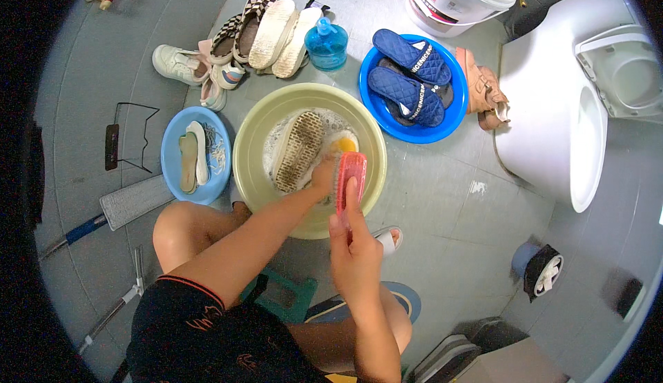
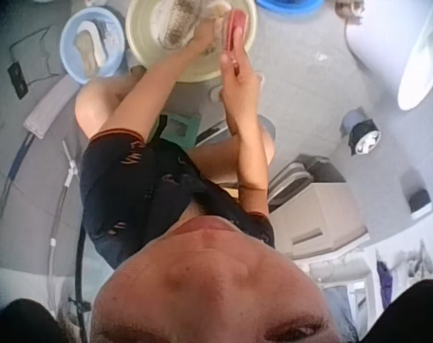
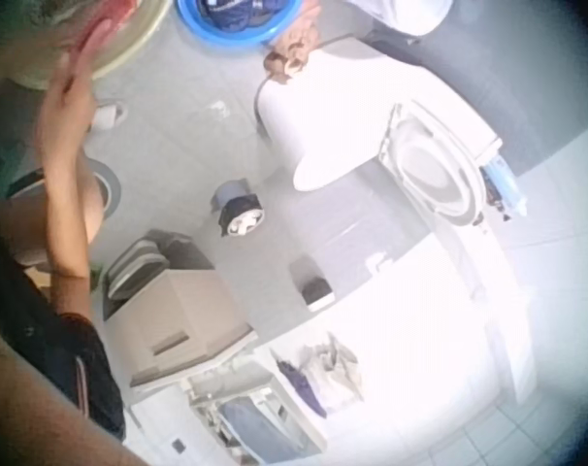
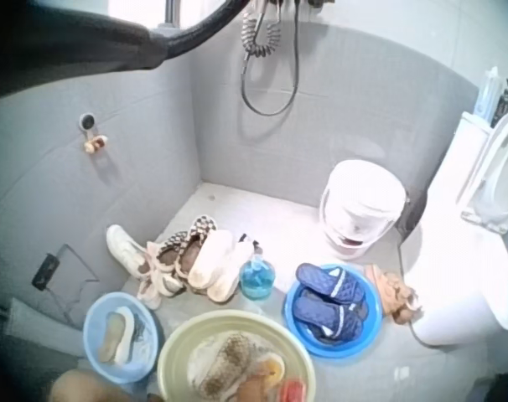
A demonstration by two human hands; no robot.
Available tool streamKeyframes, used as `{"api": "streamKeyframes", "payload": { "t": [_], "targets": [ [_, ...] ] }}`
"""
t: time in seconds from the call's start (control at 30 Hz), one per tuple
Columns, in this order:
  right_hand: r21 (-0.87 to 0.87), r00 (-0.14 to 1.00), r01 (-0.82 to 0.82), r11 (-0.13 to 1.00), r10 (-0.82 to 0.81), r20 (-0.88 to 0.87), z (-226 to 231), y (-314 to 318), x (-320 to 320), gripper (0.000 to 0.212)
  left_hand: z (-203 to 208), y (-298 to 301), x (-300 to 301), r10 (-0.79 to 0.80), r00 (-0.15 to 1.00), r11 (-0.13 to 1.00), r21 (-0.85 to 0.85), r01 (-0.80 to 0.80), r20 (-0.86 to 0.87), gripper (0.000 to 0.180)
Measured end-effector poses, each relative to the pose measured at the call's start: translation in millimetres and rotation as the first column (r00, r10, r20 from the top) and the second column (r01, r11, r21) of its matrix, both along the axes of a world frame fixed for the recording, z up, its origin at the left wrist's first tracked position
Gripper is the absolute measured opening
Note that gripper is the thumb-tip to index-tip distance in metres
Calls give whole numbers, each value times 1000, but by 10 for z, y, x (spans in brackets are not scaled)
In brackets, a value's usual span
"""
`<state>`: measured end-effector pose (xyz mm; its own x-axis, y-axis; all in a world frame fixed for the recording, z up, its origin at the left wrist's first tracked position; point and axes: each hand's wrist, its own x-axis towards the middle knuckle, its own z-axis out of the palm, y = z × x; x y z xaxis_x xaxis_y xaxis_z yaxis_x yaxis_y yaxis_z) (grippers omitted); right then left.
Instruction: The person sits on a small stool in a bathroom and scrubs a pair of yellow slippers with a pink brush. They dip the slippers into a basin of soapy water and scrub the soles and uppers repeatedly. The person handles the slippers one at a time, rinsing them in the basin and scrubbing them thoroughly.
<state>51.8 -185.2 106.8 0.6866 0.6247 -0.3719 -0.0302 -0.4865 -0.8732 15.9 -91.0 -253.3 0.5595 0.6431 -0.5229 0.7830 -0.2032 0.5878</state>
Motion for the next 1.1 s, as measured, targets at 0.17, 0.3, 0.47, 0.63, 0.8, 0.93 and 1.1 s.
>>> {"api": "streamKeyframes", "payload": {
  "t": [0.17,0.3,0.47,0.63,0.8,0.93,1.1],
  "targets": [
    [89,958,-117,989,88,274,-1,75,0,54,-8,666,-276,290,941,953,-144,-267,177,39],
    [25,974,-102,994,95,207,145,140,-1,55,618,1117,-328,653,724,659,-638,-397,224,40],
    [84,976,-130,988,113,186,226,279,-103,54,950,1895,-392,662,583,750,-425,-507,472,36],
    [90,965,-157,983,133,227,132,312,-150,54,1473,3134,-330,549,600,743,-9,-670,582,31],
    [-29,991,-127,992,128,43,260,262,-137,54,2113,3759,-211,311,736,790,267,-552,601,34],
    [57,984,-127,990,119,130,135,273,-134,54,1660,3196,-201,-73,904,736,635,-237,421,38],
    [97,995,-85,992,80,54,197,263,-113,55,1095,1283,-391,-203,957,947,290,137,210,44]
  ]
}}
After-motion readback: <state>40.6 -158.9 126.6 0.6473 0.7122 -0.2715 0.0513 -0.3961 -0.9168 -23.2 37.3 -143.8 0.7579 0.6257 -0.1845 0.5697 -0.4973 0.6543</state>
